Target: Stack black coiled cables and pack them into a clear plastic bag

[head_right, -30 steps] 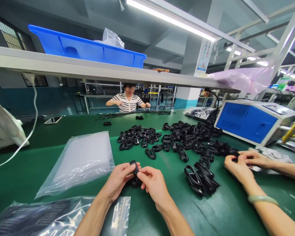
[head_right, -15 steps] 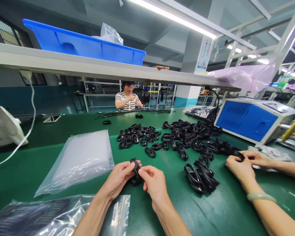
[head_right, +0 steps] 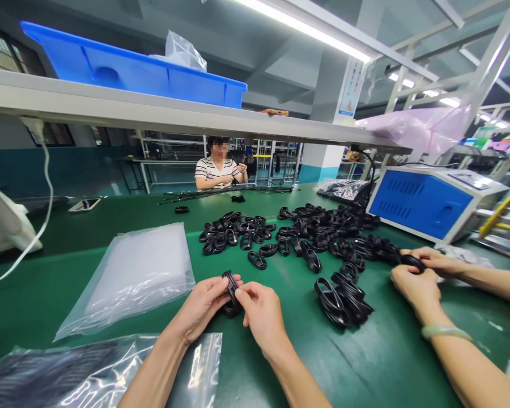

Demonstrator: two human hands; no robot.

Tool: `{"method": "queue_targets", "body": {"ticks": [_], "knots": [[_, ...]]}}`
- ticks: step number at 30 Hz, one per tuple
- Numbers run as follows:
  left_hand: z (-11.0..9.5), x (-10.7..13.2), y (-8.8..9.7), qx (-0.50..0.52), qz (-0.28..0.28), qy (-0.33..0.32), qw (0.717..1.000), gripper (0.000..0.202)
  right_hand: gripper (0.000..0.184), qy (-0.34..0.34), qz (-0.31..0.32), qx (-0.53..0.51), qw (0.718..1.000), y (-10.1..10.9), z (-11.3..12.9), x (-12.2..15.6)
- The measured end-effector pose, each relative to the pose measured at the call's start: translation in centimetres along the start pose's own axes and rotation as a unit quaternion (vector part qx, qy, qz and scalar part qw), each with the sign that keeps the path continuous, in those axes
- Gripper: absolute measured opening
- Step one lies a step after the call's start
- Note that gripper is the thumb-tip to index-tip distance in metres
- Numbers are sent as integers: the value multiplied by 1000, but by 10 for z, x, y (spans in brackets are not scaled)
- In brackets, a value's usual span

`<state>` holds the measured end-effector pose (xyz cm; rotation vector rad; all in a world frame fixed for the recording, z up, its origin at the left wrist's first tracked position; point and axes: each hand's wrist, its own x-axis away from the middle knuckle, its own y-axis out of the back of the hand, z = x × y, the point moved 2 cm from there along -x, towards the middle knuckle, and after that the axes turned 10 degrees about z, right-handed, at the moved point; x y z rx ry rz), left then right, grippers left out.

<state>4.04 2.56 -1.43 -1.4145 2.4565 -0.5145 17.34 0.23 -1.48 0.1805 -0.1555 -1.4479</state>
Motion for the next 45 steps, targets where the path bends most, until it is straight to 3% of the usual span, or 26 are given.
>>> {"method": "queue_targets", "body": {"ticks": [12,19,26,30,38,45], "knots": [[1,-1,3,23,-9,6,1000,24,24,24,49,-40,998,4,3,-3],[0,-1,3,17,-30,15,999,26,27,6,59,-49,997,4,0,-5],[2,-3,7,32,-47,4,998,26,33,8,50,-63,997,7,-3,-5],[2,-3,10,40,-57,-11,998,28,31,34,21,-10,999,12,-2,-4],[4,-3,12,41,-76,-27,996,31,24,46,44,66,996,-3,1,3],[1,-2,9,27,-59,-23,998,28,24,46,41,24,998,-6,0,3]]}}
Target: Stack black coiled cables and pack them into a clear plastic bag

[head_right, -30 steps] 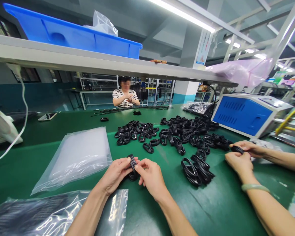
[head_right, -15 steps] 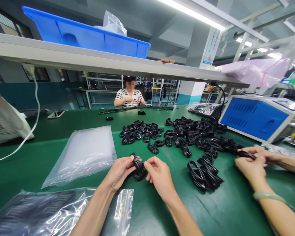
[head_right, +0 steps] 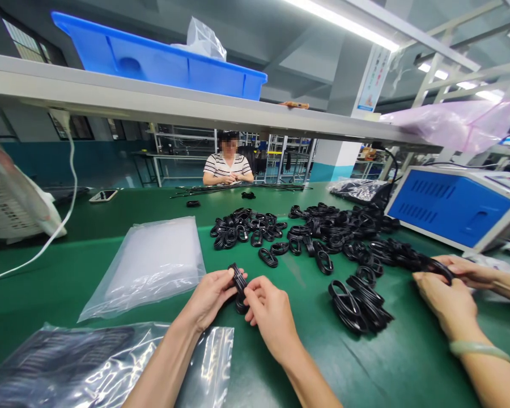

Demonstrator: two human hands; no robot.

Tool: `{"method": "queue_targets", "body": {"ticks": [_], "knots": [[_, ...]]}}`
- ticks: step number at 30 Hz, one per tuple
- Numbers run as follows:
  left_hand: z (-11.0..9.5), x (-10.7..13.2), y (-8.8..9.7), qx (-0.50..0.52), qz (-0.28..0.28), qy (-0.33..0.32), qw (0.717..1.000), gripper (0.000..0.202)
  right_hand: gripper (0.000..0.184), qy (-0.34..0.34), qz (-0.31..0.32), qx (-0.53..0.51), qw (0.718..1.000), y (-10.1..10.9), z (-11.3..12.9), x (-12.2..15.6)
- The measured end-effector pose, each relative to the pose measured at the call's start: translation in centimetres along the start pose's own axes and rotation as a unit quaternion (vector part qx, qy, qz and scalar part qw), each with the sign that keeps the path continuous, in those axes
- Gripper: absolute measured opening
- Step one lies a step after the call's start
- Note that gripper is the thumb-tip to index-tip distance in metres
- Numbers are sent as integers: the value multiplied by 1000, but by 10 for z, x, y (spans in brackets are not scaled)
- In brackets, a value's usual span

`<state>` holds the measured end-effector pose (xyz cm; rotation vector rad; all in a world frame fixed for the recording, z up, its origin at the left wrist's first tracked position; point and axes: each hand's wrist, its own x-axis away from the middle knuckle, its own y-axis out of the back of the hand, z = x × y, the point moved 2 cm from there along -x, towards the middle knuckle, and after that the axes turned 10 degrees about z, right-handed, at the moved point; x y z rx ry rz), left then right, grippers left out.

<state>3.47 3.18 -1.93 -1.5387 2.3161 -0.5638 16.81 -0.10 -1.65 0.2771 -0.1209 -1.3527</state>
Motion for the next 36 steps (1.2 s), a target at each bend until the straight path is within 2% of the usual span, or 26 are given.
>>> {"method": "queue_targets", "body": {"ticks": [5,10,16,28,36], "knots": [[-3,3,-10,-22,33,16,999,28,23,9,-38,34,999,11,-1,-3],[-4,3,-16,-47,57,20,997,26,24,-17,12,8,1000,14,-2,-8],[-5,3,-17,-65,67,17,995,23,26,-20,2,-6,1000,13,-4,-7],[-6,4,-23,-78,98,12,992,28,21,-25,40,-55,997,14,1,-7],[-4,5,-22,-98,142,11,985,22,17,-35,33,-96,994,13,4,-4]]}}
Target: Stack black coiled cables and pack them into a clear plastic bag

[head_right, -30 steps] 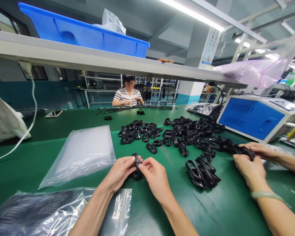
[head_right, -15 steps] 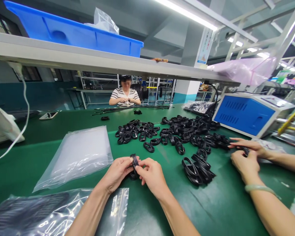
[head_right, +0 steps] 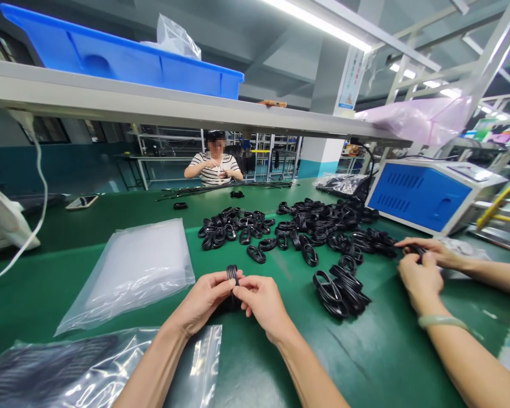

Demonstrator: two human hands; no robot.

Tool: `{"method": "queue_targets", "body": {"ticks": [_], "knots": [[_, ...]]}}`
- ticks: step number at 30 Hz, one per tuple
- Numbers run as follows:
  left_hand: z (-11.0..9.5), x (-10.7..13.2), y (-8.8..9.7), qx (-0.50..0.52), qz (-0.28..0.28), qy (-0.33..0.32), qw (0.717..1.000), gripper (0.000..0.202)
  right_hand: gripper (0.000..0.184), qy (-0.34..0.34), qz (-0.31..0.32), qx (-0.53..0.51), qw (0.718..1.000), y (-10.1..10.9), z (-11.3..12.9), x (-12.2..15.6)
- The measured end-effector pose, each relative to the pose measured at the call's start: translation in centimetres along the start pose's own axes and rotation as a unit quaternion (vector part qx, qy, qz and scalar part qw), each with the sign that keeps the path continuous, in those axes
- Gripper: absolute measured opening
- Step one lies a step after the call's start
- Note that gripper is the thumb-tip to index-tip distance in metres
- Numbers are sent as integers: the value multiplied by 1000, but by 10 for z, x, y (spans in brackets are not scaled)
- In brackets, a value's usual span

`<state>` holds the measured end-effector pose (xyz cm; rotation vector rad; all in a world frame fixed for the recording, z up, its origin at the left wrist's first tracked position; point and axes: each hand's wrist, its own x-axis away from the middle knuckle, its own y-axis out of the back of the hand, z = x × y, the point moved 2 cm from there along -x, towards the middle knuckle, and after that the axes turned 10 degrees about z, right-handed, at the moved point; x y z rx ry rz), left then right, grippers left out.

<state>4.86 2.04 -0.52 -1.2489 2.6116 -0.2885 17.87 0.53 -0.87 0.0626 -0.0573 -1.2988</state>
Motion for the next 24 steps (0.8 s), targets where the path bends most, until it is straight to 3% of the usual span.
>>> {"method": "queue_targets", "body": {"ticks": [15,24], "knots": [[1,0,2,100,17,-6,995,30,26,-18,-27,-98,995,-4,-1,0],[-11,3,-9,15,11,6,1000,25,25,-14,-23,-116,993,0,0,0]]}}
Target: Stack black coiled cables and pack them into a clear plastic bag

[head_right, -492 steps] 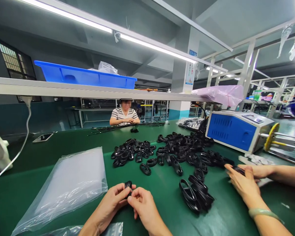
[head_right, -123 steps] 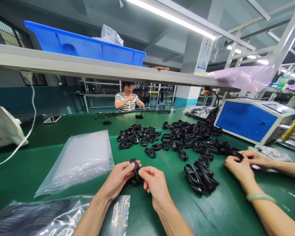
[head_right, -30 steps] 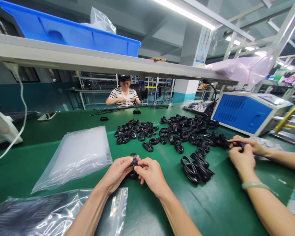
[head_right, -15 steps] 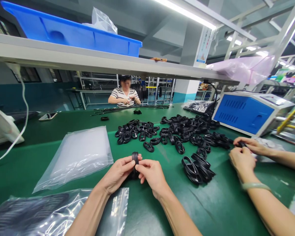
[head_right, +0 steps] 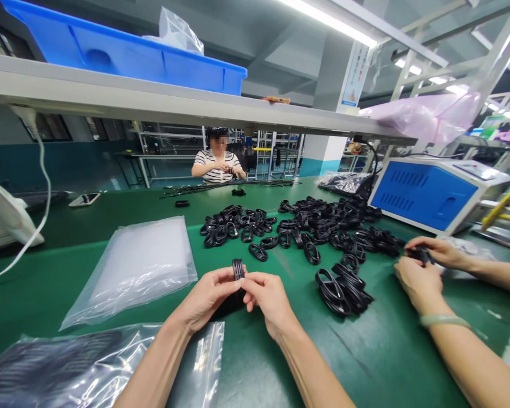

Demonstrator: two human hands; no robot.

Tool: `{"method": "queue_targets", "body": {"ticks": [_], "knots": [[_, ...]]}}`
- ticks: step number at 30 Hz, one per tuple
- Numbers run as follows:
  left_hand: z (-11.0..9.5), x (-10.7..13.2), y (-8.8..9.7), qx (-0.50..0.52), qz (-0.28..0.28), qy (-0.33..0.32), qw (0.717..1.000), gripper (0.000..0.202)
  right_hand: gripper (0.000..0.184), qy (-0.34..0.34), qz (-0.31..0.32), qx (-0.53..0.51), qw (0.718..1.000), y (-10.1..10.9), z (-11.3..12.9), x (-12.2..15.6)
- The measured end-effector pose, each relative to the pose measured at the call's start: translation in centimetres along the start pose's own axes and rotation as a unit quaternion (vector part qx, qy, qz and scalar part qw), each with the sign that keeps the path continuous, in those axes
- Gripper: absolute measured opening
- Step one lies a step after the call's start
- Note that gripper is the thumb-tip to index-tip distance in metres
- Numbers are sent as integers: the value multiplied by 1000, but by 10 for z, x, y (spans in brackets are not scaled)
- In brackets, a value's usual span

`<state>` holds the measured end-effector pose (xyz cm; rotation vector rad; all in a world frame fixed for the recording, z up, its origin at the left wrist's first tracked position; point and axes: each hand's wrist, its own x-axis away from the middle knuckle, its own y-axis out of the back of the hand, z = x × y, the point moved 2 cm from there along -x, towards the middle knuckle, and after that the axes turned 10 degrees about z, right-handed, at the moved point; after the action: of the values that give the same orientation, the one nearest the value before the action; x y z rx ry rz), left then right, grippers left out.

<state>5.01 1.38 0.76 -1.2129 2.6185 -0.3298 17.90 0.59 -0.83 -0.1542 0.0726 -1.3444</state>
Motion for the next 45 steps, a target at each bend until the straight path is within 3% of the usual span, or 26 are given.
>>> {"method": "queue_targets", "body": {"ticks": [4,12,28,36,42,45], "knots": [[0,0,0,-10,17,4,1000,25,29,-5,7,-14,1000,3,0,0],[12,-2,13,28,-39,-4,999,29,27,-28,20,-66,997,7,-6,-2],[11,0,15,50,-39,11,998,25,25,-23,25,-64,997,7,-7,-3],[10,0,14,54,-100,5,993,30,32,-31,62,-54,996,1,0,2],[11,2,19,100,-106,30,989,39,34,45,-48,21,998,18,13,1],[10,4,19,105,-79,54,990,46,32,74,-39,81,993,21,17,1]]}}
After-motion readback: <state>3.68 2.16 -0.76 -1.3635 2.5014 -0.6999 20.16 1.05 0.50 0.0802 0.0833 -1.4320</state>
